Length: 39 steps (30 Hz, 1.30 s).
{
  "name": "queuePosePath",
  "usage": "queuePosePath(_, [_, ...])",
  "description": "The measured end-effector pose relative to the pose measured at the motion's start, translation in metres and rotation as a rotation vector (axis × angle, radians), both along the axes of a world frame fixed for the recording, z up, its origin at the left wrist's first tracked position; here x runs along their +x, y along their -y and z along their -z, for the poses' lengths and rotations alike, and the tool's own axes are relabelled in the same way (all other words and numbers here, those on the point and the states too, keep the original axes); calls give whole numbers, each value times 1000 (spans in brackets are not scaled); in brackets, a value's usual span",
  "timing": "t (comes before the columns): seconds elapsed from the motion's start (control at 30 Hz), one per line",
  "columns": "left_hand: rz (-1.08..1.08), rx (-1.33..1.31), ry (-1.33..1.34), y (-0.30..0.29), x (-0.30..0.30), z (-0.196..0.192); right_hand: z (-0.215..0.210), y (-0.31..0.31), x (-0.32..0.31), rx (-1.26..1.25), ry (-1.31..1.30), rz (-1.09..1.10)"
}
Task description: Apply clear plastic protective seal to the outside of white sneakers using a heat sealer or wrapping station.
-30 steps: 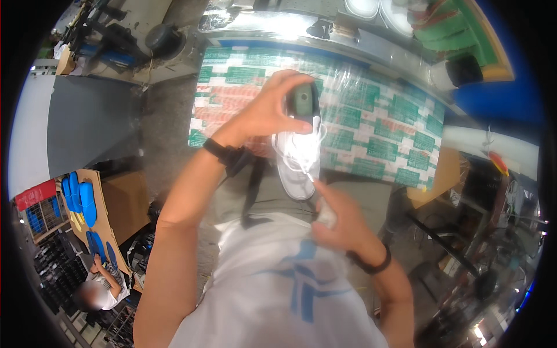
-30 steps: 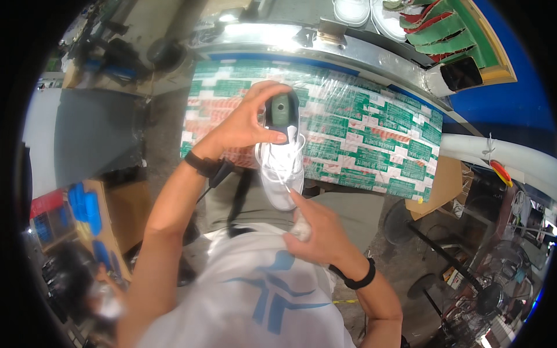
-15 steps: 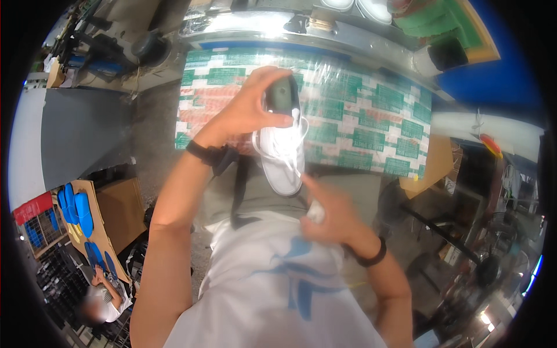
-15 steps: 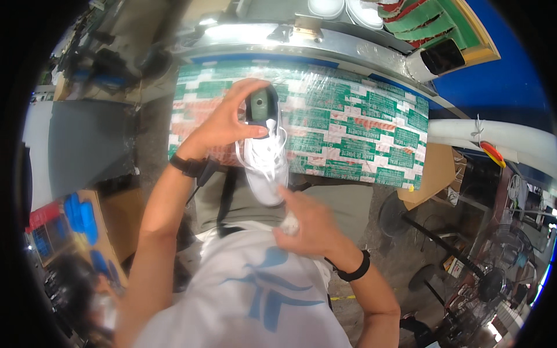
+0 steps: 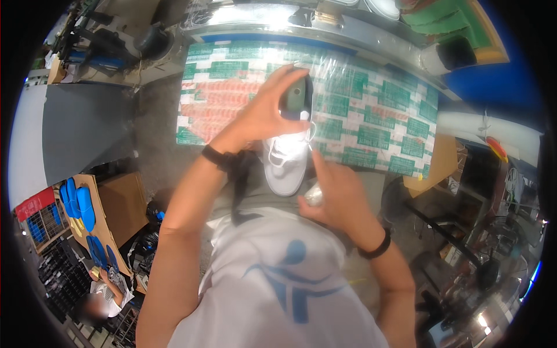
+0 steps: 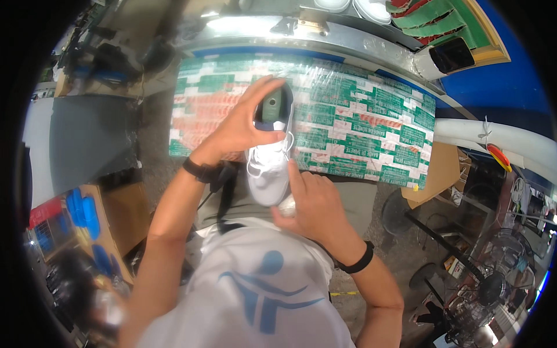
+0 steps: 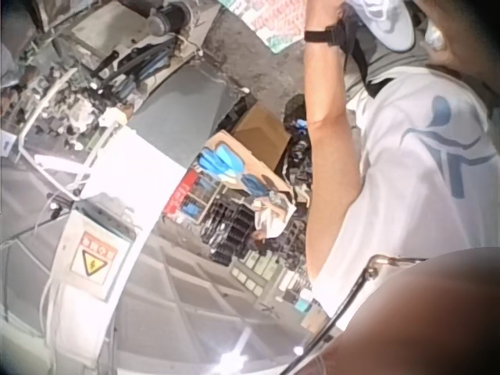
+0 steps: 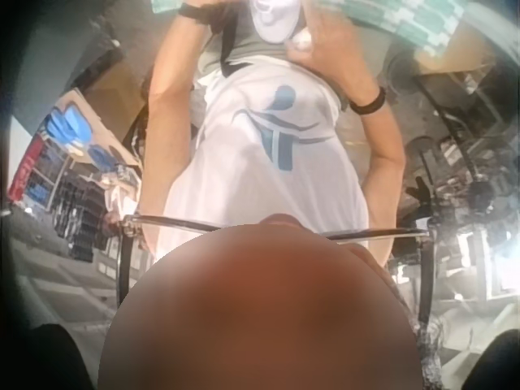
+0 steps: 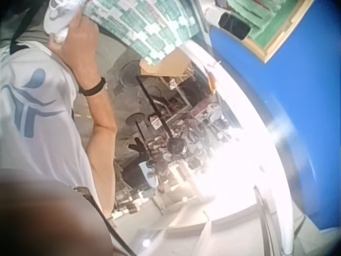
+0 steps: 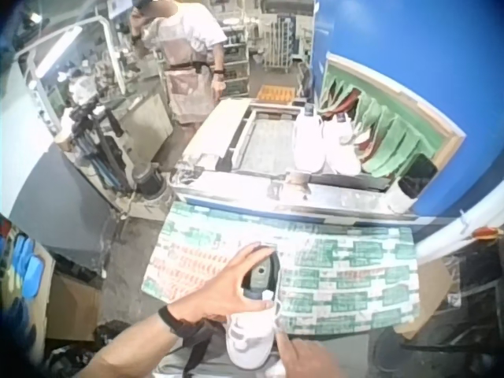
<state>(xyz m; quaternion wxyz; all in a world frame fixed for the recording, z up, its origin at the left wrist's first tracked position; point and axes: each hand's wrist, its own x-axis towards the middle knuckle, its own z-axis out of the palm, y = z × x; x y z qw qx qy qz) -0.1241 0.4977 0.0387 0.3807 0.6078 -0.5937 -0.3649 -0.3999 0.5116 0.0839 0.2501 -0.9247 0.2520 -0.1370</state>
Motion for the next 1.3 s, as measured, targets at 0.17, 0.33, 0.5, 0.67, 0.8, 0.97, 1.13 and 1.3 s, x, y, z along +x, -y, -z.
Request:
queuePosePath(0.17, [-36, -50, 19, -1, -5, 8, 6, -5, 20, 32, -41, 42])
queuePosePath(0.33, [-34, -58, 7, 1, -2, 7, -14, -21, -8, 23, -209, -23])
queuePosePath(0.5, [-69, -73, 41, -2, -2, 12, -8, -31, -26, 104, 7, -8])
queuePosePath(0.67, [-42, -21, -1, -3, -7, 3, -3, -32, 2, 102, 50, 52])
queuePosePath(0.8, [-49, -9, 15, -4, -7, 6, 17, -19, 26, 73, 60, 43])
queuePosePath(0.97, [-69, -19, 55, -2, -12, 9, 39, -33, 41, 107, 163, 59])
queuePosePath(1.13, [-28, -42, 67, -1, -5, 16, 28, -48, 40, 319, 283, 162])
queuePosePath(1.3, [-54, -44, 87, -2, -11, 12, 10, -29, 10, 352, 135, 59])
